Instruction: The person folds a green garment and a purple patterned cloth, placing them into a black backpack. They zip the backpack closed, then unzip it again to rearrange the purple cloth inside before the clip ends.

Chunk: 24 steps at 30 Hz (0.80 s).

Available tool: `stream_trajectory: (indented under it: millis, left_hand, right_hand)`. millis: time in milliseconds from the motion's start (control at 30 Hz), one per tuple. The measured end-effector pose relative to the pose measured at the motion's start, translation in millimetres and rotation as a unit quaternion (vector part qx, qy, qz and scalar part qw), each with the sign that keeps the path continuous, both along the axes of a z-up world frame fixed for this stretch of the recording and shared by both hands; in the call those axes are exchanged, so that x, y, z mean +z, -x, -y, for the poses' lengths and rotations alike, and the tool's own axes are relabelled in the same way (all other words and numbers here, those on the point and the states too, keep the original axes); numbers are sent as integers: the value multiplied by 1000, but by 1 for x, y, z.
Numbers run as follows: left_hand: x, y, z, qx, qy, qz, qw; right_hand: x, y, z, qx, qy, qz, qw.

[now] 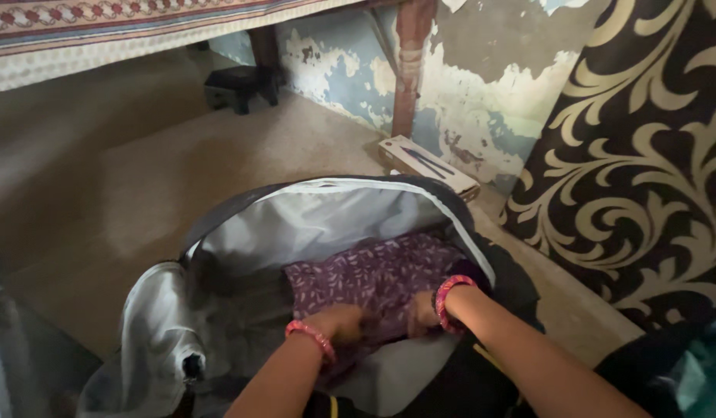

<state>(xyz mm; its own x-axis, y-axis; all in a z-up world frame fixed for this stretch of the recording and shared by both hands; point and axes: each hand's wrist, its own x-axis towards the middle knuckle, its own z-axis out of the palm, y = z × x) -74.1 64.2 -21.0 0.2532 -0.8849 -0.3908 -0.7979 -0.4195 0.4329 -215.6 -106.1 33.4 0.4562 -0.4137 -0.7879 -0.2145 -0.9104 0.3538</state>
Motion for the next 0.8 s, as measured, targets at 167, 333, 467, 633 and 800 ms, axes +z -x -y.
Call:
stream_trajectory:
  millis: [167,333,467,633,800]
  left_hand:
    - [-2,-9,-9,-52,-17,58,997]
    - [-7,-15,-7,17,-156,36,987]
    - [-1,-15,-24,44,-167,-22,985]
    - [-9,-20,-21,91,-146,-65,983]
    - [-27,-16,-13,97,-112,33,988]
  right_hand:
    - [-4,-7,16,-27,-84,236,968]
    - [-25,-19,49,-48,-55,269,960]
    - [-55,-8,70,-77,-9,144,987]
    - [-73,-10,75,-84,-15,124,989]
    - [-80,-3,66,-80,-34,69,994]
